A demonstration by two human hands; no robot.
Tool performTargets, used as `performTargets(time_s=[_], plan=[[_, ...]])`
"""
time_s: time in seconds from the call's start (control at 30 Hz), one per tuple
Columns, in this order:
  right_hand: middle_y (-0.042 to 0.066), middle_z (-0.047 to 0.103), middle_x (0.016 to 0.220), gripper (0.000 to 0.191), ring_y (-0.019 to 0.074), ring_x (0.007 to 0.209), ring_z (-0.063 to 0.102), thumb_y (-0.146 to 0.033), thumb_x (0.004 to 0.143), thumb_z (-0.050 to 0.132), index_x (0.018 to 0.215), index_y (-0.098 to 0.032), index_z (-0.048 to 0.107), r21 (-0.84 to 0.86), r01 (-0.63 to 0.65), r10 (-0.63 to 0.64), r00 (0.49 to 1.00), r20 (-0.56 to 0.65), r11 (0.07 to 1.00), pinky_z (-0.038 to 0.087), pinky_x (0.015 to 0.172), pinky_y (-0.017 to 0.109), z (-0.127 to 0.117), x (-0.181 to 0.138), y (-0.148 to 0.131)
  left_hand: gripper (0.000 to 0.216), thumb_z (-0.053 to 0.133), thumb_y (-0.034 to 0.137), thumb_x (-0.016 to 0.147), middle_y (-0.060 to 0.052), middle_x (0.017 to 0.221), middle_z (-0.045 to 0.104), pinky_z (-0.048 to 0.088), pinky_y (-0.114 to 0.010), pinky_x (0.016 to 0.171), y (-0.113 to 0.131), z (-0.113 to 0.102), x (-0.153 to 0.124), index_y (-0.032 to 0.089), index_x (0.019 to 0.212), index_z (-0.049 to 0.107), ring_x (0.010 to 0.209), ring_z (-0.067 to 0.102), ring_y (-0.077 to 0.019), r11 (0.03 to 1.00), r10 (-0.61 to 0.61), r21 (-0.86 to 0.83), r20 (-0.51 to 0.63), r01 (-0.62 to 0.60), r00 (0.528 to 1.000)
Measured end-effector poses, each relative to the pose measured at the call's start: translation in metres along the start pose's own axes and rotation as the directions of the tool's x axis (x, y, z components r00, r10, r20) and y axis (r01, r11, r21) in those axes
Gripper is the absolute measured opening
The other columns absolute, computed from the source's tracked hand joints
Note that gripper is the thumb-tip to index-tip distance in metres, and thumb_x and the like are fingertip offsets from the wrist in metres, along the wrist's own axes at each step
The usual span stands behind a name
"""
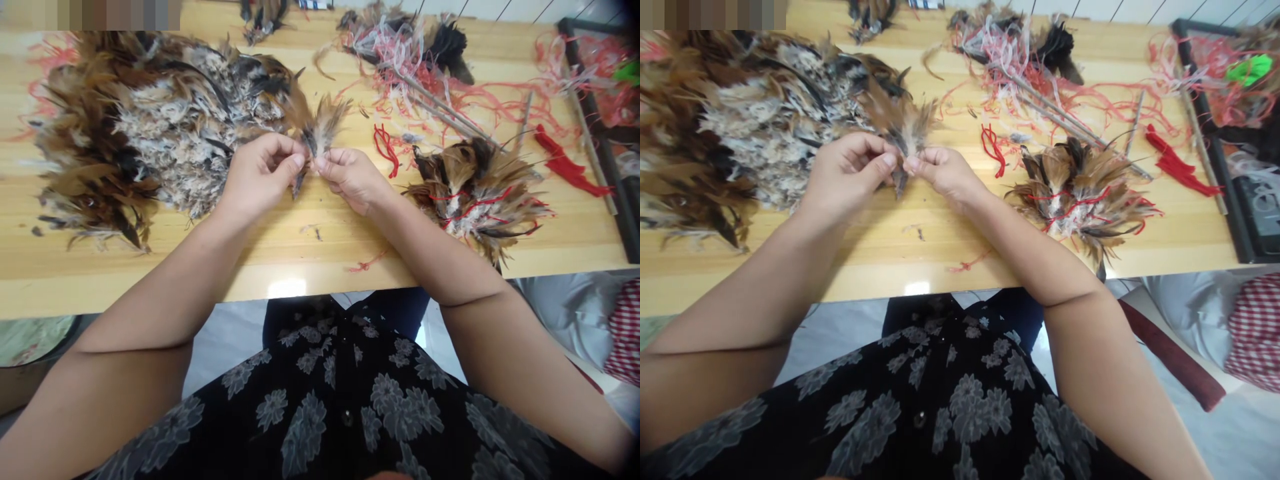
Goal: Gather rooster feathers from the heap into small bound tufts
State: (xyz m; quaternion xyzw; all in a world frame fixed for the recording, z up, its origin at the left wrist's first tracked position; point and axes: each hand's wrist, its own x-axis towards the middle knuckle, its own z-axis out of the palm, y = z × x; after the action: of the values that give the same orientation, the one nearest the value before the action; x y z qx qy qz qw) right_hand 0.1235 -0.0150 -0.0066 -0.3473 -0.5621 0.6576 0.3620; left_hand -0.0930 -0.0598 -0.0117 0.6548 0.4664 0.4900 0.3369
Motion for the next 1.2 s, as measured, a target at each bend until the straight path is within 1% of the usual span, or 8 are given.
performTargets(time_s=[0.1, 0.2, 0.43, 0.6, 0.77, 1.0, 1.1, 1.2], plan=[[-0.003, 0.072, 0.079, 0.068, 0.0127, 0.086, 0.065, -0.066, 0.088, 0.118, 0.077, -0.021, 0.068, 0.009, 0.029, -0.03, 0.997, 0.071, 1.0, 0.059, 0.084, 0.026, 0.0, 0.001, 0.004, 0.052, 0.101, 0.078, 0.104, -0.003, 0.084, 0.079, 0.061, -0.043, 0.077, -0.006, 0.0, 0.003, 0.03, 0.098, 0.082, 0.084, 0.075, -0.0291, 0.998, -0.042, -0.055, 0.043, 0.044, 0.998], [-0.002, 0.075, 0.082, 0.068, 0.0141, 0.091, 0.069, -0.068, 0.086, 0.118, 0.077, -0.022, 0.069, -0.007, 0.054, -0.053, 0.993, 0.101, 0.999, 0.062, 0.09, 0.027, 0.0, 0.003, 0.009, 0.056, 0.104, 0.082, 0.097, -0.002, 0.08, 0.076, 0.056, -0.044, 0.07, -0.006, 0.002, 0.005, 0.032, 0.087, 0.08, 0.074, 0.069, -0.0274, 0.994, -0.03, -0.1, 0.019, 0.031, 0.999], [0.001, 0.077, 0.082, 0.072, 0.0161, 0.092, 0.075, -0.077, 0.088, 0.115, 0.081, -0.022, 0.07, -0.027, 0.057, -0.054, 0.993, 0.101, 0.998, 0.066, 0.091, 0.028, 0.003, -0.002, 0.002, 0.072, 0.114, 0.094, 0.086, -0.003, 0.084, 0.074, 0.06, -0.044, 0.072, -0.008, 0.006, 0.005, 0.031, 0.089, 0.081, 0.073, 0.066, -0.024, 0.959, -0.048, -0.274, 0.097, 0.073, 0.994], [0.002, 0.079, 0.088, 0.08, 0.0159, 0.101, 0.076, -0.088, 0.085, 0.112, 0.08, -0.021, 0.067, -0.009, 0.06, -0.056, 0.97, 0.236, 0.998, 0.066, 0.093, 0.026, -0.003, 0.001, 0.006, 0.064, 0.12, 0.076, 0.097, -0.003, 0.083, 0.076, 0.07, -0.039, 0.072, -0.001, 0.007, 0.004, 0.028, 0.087, 0.08, 0.078, 0.079, -0.0249, 0.904, -0.173, -0.372, 0.135, 0.212, 0.976], [0.003, 0.081, 0.096, 0.078, 0.0158, 0.106, 0.077, -0.086, 0.089, 0.111, 0.085, -0.021, 0.068, 0.003, 0.11, -0.105, 0.937, 0.332, 0.994, 0.066, 0.097, 0.026, -0.011, 0.005, 0.013, 0.061, 0.133, 0.062, 0.084, -0.001, 0.083, 0.079, 0.068, -0.034, 0.073, 0.013, 0.005, -0.001, 0.026, 0.086, 0.085, 0.078, 0.079, -0.0216, 0.814, -0.239, -0.487, 0.217, 0.317, 0.946], [0.006, 0.091, 0.101, 0.077, 0.0205, 0.108, 0.083, -0.087, 0.072, 0.119, 0.089, -0.022, 0.082, 0.029, 0.057, -0.063, 0.969, 0.237, 0.998, 0.072, 0.102, 0.031, -0.006, 0.0, 0.003, 0.057, 0.124, 0.059, 0.101, 0.0, 0.084, 0.08, 0.069, -0.038, 0.09, 0.009, 0.002, 0.0, 0.025, 0.096, 0.079, 0.103, 0.089, -0.0293, 0.882, -0.235, -0.387, 0.137, 0.271, 0.962], [0.005, 0.091, 0.102, 0.072, 0.0202, 0.108, 0.083, -0.081, 0.076, 0.12, 0.09, -0.021, 0.081, 0.029, 0.08, -0.084, 0.973, 0.216, 0.996, 0.073, 0.105, 0.032, -0.004, 0.002, 0.008, 0.062, 0.125, 0.063, 0.099, 0.001, 0.084, 0.079, 0.068, -0.039, 0.097, 0.008, 0.001, 0.002, 0.025, 0.097, 0.076, 0.111, 0.088, -0.0311, 0.929, -0.218, -0.283, 0.106, 0.24, 0.97], [0.002, 0.085, 0.097, 0.067, 0.0188, 0.108, 0.082, -0.073, 0.091, 0.114, 0.087, -0.02, 0.073, -0.026, 0.111, -0.104, 0.977, 0.184, 0.993, 0.072, 0.109, 0.033, -0.002, 0.003, 0.014, 0.064, 0.124, 0.071, 0.096, -0.002, 0.087, 0.08, 0.068, -0.044, 0.097, 0.009, -0.001, 0.004, 0.027, 0.095, 0.077, 0.107, 0.086, -0.0322, 0.959, -0.206, -0.178, 0.089, 0.219, 0.975]])
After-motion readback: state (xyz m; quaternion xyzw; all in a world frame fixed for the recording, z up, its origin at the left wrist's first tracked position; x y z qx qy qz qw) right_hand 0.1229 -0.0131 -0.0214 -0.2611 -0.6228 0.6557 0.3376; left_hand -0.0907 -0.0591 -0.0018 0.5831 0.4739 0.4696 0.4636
